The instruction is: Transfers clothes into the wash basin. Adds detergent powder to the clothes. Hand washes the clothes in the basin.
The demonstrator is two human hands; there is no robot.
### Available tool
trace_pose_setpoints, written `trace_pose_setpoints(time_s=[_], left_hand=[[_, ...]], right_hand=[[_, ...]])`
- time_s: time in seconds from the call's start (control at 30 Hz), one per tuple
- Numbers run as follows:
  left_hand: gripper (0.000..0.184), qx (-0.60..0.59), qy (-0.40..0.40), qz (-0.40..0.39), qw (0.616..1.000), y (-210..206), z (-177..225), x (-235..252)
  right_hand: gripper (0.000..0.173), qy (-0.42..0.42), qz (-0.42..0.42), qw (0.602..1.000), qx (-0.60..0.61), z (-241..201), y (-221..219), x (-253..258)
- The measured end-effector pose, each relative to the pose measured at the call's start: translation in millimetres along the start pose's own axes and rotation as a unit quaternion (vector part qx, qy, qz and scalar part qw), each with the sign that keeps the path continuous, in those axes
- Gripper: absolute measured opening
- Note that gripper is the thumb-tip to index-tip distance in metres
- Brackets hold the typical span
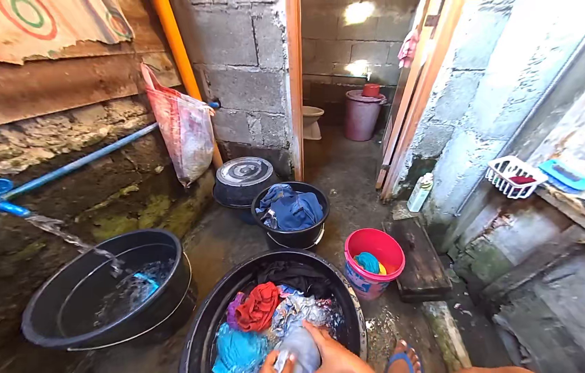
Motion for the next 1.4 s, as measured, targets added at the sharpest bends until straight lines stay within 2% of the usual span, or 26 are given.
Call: trace_pose_setpoints(time_s=[0.07,0.1,0.13,0.2,0.27,0.3,0.37,0.43,0.5,0.57,0.6,0.63,0.67,0.73,0.77,0.8,0.83,0.9,0.97,1.0,1.07,1.1,1.17,1.23,1.3,1.4], left_hand=[[0.035,-0.117,-0.049,0.050,0.991,12,47,-9],[0.029,-0.185,-0.069,0.070,0.978,21,75,-15],[0.026,-0.265,-0.082,0.082,0.957,32,99,-20],[0.026,-0.412,-0.091,0.101,0.901,56,125,-28],[0.028,-0.474,-0.047,0.144,0.868,75,121,-26],[0.032,-0.471,0.003,0.169,0.866,80,108,-24],[0.053,-0.449,0.126,0.146,0.872,79,74,-20],[0.069,-0.471,0.201,0.059,0.857,60,50,-20],[0.072,-0.529,0.227,-0.022,0.818,38,50,-20],[0.067,-0.589,0.231,-0.038,0.774,24,55,-14],[0.055,-0.596,0.207,-0.012,0.775,21,55,-8],[0.041,-0.588,0.171,0.029,0.790,22,54,-3],[0.030,-0.554,0.129,0.089,0.818,25,53,-1],[0.028,-0.407,0.024,0.224,0.885,36,60,0],[0.029,-0.316,-0.036,0.273,0.908,40,64,-2],[0.030,-0.226,-0.093,0.304,0.921,41,66,-5],[0.032,-0.140,-0.141,0.316,0.928,40,68,-8],[0.035,-0.032,-0.183,0.295,0.937,28,67,-18],[0.037,-0.028,-0.179,0.267,0.947,6,59,-26],[0.035,-0.058,-0.162,0.252,0.952,-4,53,-29],[0.029,-0.167,-0.103,0.219,0.956,-20,45,-30],[0.026,-0.223,-0.069,0.203,0.951,-24,43,-27],[0.028,-0.305,0.002,0.172,0.937,-30,41,-22],[0.036,-0.351,0.049,0.114,0.928,-29,43,-19],[0.039,-0.357,0.056,0.044,0.931,-28,43,-10],[0.041,-0.360,0.027,-0.053,0.931,-18,45,7]], right_hand=[[0.139,0.011,0.023,0.996,0.080,12,-21,8],[0.137,0.026,0.050,0.991,0.124,15,-31,13],[0.127,0.040,0.086,0.983,0.158,16,-40,19],[0.080,0.056,0.145,0.970,0.186,2,-41,23],[0.038,0.051,0.170,0.961,0.211,-21,-22,18],[0.031,0.054,0.170,0.953,0.246,-30,-12,14],[0.034,0.083,0.146,0.933,0.318,-46,0,7],[0.037,0.128,0.111,0.926,0.338,-57,-2,5],[0.036,0.174,0.071,0.927,0.324,-58,-14,7],[0.038,0.216,0.075,0.930,0.288,-50,-26,6],[0.038,0.233,0.105,0.934,0.250,-42,-29,7],[0.036,0.227,0.136,0.942,0.207,-34,-29,8],[0.042,0.196,0.151,0.951,0.187,-28,-25,7],[0.081,0.096,0.093,0.960,0.246,-19,-20,3],[0.096,0.040,0.035,0.943,0.328,-17,-23,0],[0.097,-0.009,-0.022,0.905,0.424,-14,-30,-2],[0.087,-0.046,-0.066,0.859,0.505,-12,-41,-3],[0.065,-0.090,-0.090,0.797,0.591,-17,-59,0],[0.050,-0.105,-0.012,0.762,0.639,-26,-69,8],[0.040,-0.101,0.057,0.764,0.635,-27,-71,13],[0.016,-0.060,0.195,0.821,0.533,-22,-70,18],[0.015,-0.032,0.238,0.849,0.471,-20,-68,17],[0.012,0.024,0.275,0.895,0.350,-15,-65,17],[0.013,0.076,0.268,0.926,0.252,-10,-59,17],[0.024,0.098,0.260,0.933,0.230,-5,-51,19],[0.027,0.057,0.273,0.902,0.328,5,-29,23]])
Point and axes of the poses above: each hand's wrist, its own x-axis towards the middle knuckle, its own y-axis out of the back of the hand, z = x × y, the point moved 2 cm from there along x, towards the middle knuckle
